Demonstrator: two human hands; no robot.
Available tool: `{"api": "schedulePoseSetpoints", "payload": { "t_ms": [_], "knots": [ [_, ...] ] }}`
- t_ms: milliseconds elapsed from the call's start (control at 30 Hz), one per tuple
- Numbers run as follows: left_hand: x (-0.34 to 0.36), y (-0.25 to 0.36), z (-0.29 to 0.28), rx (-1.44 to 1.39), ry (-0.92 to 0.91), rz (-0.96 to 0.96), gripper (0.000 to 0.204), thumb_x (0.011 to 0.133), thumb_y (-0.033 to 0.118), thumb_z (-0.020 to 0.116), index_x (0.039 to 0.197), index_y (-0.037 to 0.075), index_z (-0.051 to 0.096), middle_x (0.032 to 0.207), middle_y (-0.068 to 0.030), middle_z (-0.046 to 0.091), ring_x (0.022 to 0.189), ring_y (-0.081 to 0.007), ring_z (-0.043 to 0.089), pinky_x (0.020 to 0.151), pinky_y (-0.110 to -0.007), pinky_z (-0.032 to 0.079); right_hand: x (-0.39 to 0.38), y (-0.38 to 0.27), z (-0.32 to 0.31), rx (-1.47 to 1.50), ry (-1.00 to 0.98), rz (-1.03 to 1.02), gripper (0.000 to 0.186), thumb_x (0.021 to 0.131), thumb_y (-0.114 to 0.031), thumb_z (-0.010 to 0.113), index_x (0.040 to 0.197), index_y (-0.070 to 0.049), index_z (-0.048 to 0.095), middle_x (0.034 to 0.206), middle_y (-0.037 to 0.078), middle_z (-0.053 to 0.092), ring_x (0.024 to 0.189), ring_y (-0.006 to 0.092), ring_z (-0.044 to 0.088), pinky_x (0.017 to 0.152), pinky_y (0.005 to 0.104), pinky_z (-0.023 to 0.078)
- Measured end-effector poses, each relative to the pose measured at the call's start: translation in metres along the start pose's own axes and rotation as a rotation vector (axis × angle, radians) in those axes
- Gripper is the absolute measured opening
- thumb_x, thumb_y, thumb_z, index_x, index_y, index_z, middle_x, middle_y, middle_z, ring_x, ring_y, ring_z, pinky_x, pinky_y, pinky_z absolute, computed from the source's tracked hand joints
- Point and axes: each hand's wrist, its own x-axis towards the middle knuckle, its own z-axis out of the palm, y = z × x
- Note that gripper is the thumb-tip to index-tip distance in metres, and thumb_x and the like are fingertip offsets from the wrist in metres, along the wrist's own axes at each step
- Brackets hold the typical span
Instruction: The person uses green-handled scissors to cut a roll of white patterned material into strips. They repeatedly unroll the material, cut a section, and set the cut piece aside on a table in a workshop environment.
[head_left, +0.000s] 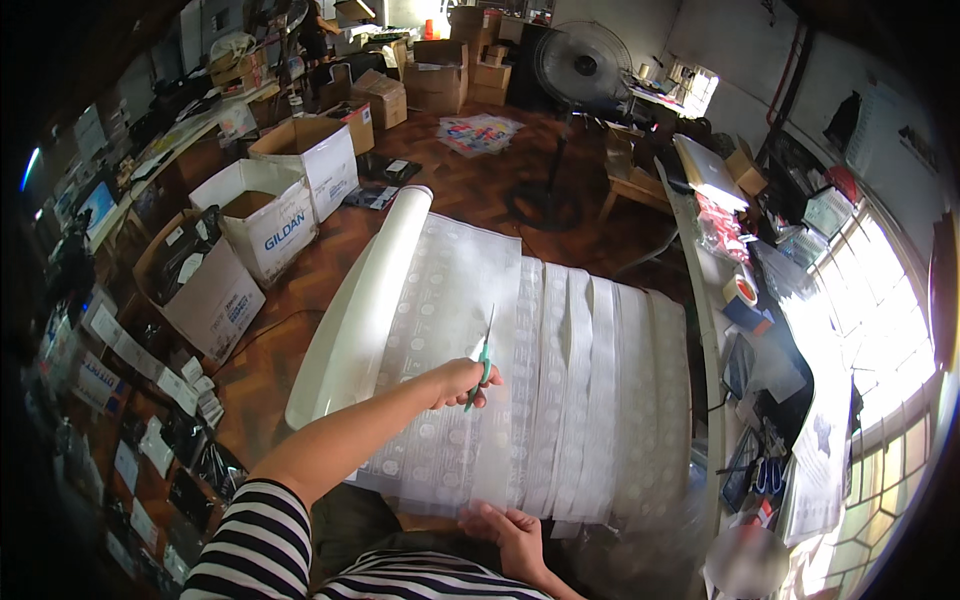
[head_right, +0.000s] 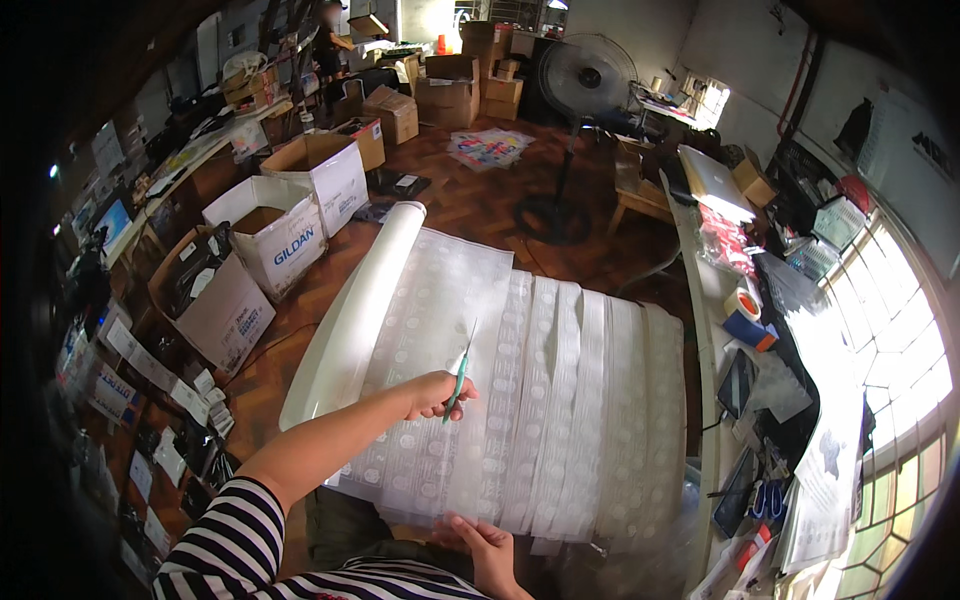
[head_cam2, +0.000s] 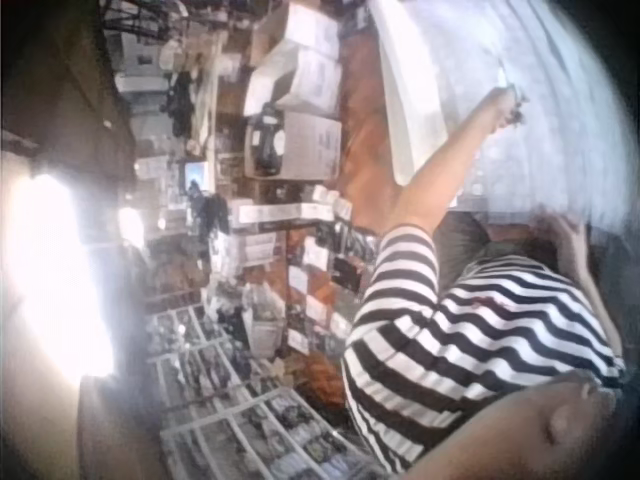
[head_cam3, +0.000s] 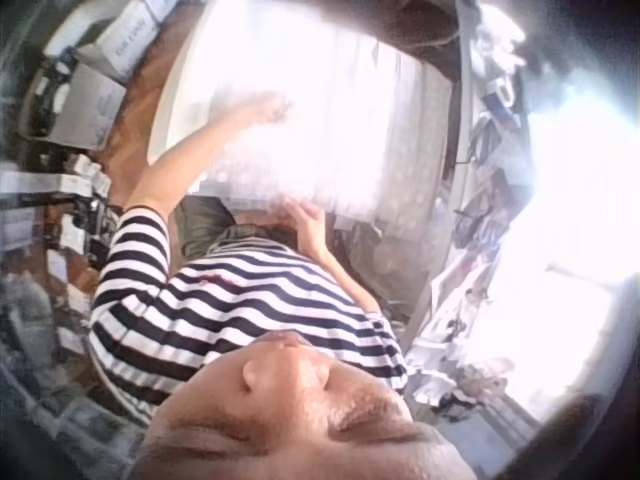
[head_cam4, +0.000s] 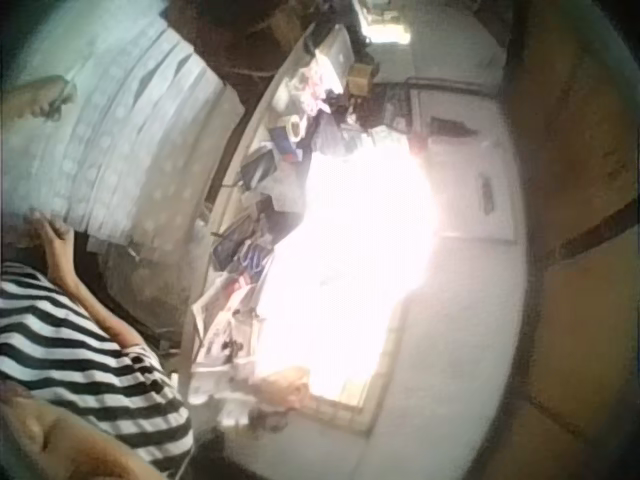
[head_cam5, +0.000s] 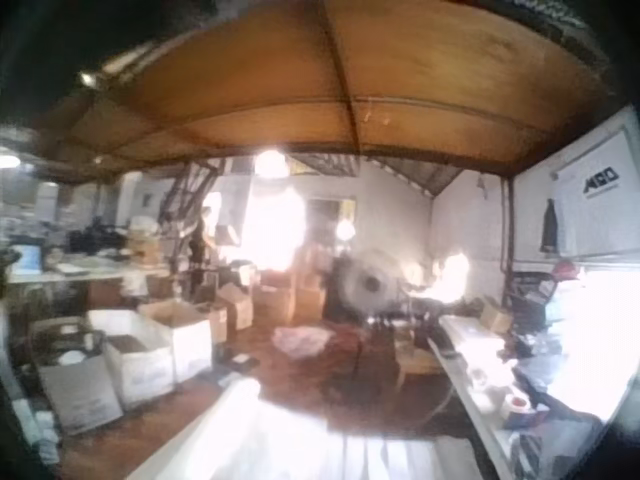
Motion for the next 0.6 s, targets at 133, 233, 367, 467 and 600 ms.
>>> {"api": "schedulePoseSetpoints", "payload": {
  "t_ms": [133, 233, 367, 467, 600],
  "knots": [
    [0.006, -0.005, -0.003, -0.003, -0.023, 0.046, 0.021, 0.08, 0.032, 0.056, 0.077, 0.012, 0.051, 0.06, -0.0017, 0.055, 0.042, -0.0058, 0.025, 0.038, -0.027, 0.013, 0.006, 0.011, -0.012, -0.009, 0.021, -0.022, 0.022, 0.088, -0.01, 0.059, 0.099, 0.008, 0.064, 0.092, 0.021, 0.067, 0.081, 0.0285, 0.067, 0.076, 0.038, 0.055],
    [0.01, -0.005, -0.005, -0.017, -0.044, 0.057, 0.02, 0.082, 0.029, 0.057, 0.078, 0.009, 0.05, 0.061, -0.0078, 0.056, 0.041, -0.0051, 0.026, 0.036, -0.023, 0.013, 0.009, 0.017, -0.015, 0.007, 0.034, -0.005, 0.023, 0.088, -0.011, 0.059, 0.099, 0.008, 0.063, 0.093, 0.021, 0.066, 0.081, 0.0292, 0.067, 0.076, 0.0385, 0.055],
    [0.007, 0.002, -0.007, -0.091, -0.04, 0.023, 0.02, 0.082, 0.026, 0.059, 0.078, 0.008, 0.05, 0.062, -0.0084, 0.056, 0.042, -0.0062, 0.029, 0.035, -0.023, 0.015, 0.011, 0.019, -0.014, 0.006, 0.03, 0.009, 0.024, 0.088, -0.012, 0.059, 0.1, 0.009, 0.063, 0.093, 0.021, 0.066, 0.081, 0.0294, 0.067, 0.076, 0.0392, 0.055],
    [0.009, 0.01, -0.01, -0.126, -0.052, 0.001, 0.02, 0.082, 0.025, 0.06, 0.076, 0.008, 0.05, 0.061, -0.0074, 0.055, 0.042, -0.0068, 0.031, 0.034, -0.022, 0.015, 0.01, 0.018, -0.013, 0.02, 0.042, 0.036, 0.025, 0.088, -0.012, 0.059, 0.1, 0.009, 0.063, 0.093, 0.021, 0.066, 0.081, 0.0293, 0.067, 0.076, 0.0393, 0.055],
    [0.014, 0.016, -0.015, -0.17, -0.057, 0.04, 0.022, 0.082, 0.026, 0.06, 0.071, 0.01, 0.049, 0.059, -0.0056, 0.053, 0.042, -0.0066, 0.033, 0.033, -0.021, 0.015, 0.015, 0.022, -0.017, 0.035, 0.02, 0.036, 0.025, 0.088, -0.013, 0.06, 0.101, 0.009, 0.063, 0.094, 0.021, 0.066, 0.082, 0.0292, 0.067, 0.077, 0.0386, 0.055]
  ]
}}
